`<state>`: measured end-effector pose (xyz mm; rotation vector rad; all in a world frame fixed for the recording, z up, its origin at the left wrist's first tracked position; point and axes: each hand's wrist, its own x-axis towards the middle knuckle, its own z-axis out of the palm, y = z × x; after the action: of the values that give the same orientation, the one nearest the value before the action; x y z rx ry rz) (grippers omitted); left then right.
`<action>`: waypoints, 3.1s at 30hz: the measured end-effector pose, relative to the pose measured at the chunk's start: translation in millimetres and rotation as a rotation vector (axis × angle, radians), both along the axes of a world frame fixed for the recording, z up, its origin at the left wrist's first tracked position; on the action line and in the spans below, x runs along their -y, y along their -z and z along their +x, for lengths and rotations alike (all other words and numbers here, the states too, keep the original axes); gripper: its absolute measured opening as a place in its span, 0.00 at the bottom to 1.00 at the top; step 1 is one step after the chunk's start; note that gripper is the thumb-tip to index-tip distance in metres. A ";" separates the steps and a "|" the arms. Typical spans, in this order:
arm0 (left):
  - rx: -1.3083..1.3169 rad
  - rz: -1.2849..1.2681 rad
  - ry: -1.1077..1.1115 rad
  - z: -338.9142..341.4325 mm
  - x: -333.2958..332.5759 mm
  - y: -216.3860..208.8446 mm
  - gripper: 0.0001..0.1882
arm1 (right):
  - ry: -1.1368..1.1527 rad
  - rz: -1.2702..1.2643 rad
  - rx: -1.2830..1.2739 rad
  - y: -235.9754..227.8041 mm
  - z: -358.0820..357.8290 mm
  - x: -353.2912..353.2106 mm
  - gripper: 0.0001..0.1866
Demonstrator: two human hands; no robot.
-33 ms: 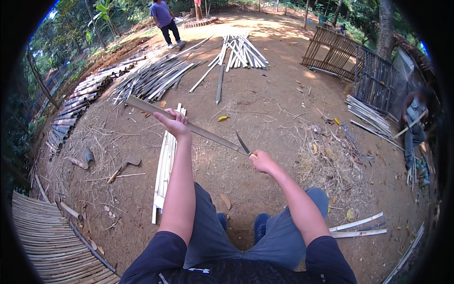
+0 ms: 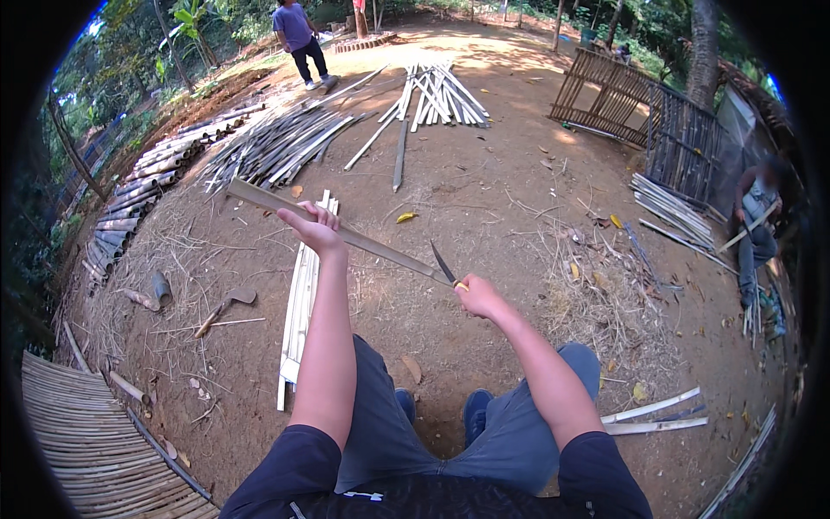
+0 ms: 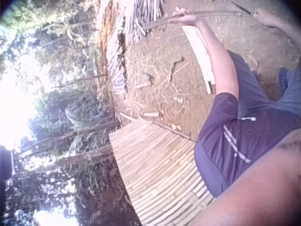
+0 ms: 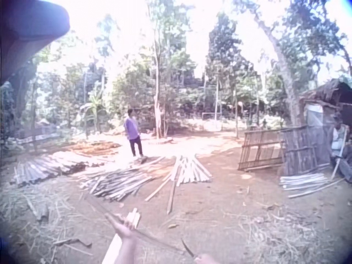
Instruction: The person shaves a long bamboo stick with a knife, scraping the blade along the wood repeatedly while holding the stick in their other hand.
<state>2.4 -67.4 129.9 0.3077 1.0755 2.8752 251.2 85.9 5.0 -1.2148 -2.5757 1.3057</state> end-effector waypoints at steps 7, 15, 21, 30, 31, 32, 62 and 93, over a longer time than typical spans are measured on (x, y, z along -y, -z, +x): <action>0.118 0.015 0.006 -13.8 8.2 13.8 0.36 | 0.024 0.113 -0.055 9.6 -8.5 3.0 0.18; 0.115 0.029 0.023 -11.5 3.9 19.3 0.36 | 0.004 0.107 -0.115 9.5 -5.5 -1.7 0.17; 0.075 0.016 0.084 -4.7 -8.6 19.8 0.36 | 0.108 -0.021 -0.216 15.9 -5.3 -2.3 0.19; 0.085 -0.004 0.095 4.0 -1.7 18.7 0.38 | 0.039 -0.056 -0.129 17.9 -9.1 6.0 0.17; 0.082 -0.007 0.091 0.9 -4.1 15.2 0.38 | 0.047 -0.125 -0.109 13.0 -11.4 7.0 0.17; 0.083 -0.020 0.078 -0.5 -0.3 12.7 0.38 | 0.042 -0.129 -0.106 10.1 -13.6 10.6 0.17; 0.106 -0.231 -0.098 -8.5 -7.6 21.2 0.39 | -0.178 0.451 -0.299 3.8 -45.1 89.5 0.15; -0.020 -0.217 -0.116 16.4 -16.3 14.7 0.37 | -0.155 0.468 -0.254 -28.3 -46.6 81.9 0.12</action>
<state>18.8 -51.1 115.3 0.2704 1.4395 2.8216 204.7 4.0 33.3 -0.7312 -2.6105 0.7404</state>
